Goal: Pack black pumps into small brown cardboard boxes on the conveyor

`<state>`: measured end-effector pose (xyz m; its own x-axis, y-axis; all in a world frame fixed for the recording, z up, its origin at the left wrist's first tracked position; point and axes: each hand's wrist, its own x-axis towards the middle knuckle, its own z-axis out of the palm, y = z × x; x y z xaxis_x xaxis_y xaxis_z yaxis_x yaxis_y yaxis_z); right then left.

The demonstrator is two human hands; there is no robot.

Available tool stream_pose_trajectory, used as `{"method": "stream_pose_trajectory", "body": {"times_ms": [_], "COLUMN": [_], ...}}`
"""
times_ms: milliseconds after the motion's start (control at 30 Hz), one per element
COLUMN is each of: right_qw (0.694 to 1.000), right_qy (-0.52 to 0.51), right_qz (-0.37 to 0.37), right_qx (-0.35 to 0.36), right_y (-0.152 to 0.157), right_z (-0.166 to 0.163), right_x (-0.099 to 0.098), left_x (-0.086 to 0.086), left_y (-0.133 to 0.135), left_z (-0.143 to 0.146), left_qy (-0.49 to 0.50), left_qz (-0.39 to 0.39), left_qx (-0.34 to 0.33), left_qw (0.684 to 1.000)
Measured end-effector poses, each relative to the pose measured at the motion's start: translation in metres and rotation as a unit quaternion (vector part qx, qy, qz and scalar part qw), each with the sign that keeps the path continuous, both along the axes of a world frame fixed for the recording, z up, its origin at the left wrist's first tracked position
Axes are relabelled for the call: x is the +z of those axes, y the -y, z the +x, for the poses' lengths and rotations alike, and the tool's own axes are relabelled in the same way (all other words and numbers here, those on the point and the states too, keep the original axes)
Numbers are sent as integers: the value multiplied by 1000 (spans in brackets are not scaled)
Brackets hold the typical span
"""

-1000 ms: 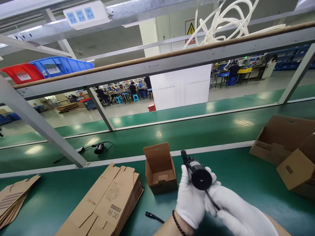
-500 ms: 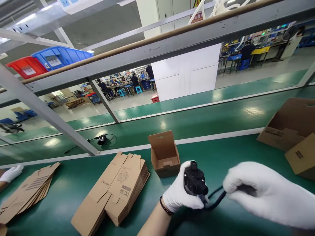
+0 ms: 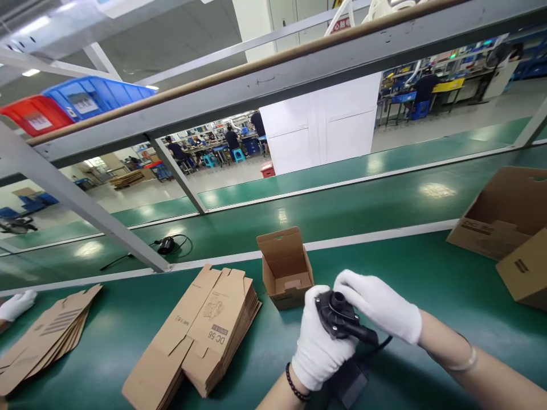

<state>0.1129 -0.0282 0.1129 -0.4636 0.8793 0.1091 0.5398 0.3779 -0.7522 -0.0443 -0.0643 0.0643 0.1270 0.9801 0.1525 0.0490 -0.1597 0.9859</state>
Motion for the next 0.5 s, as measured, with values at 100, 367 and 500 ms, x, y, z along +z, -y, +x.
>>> {"method": "stream_pose_trajectory", "body": {"times_ms": [100,367,500], "right_qw": [999,986,984], "right_qy": [-18,31,34], "right_qz": [-14,164,175], "right_qx": [47,-29,-23], "right_y": [19,19,-3], "right_z": [-5,8,20], "right_x": [1,-1,22], "left_x": [-10,-31,-47], "left_y": [5,0,-21], "left_z": [2,-57,-93], "left_qy": [-3,-77,-22], "left_qz": [22,215,124], "left_qx": [125,186,208], "left_qw": [992,956,970]}}
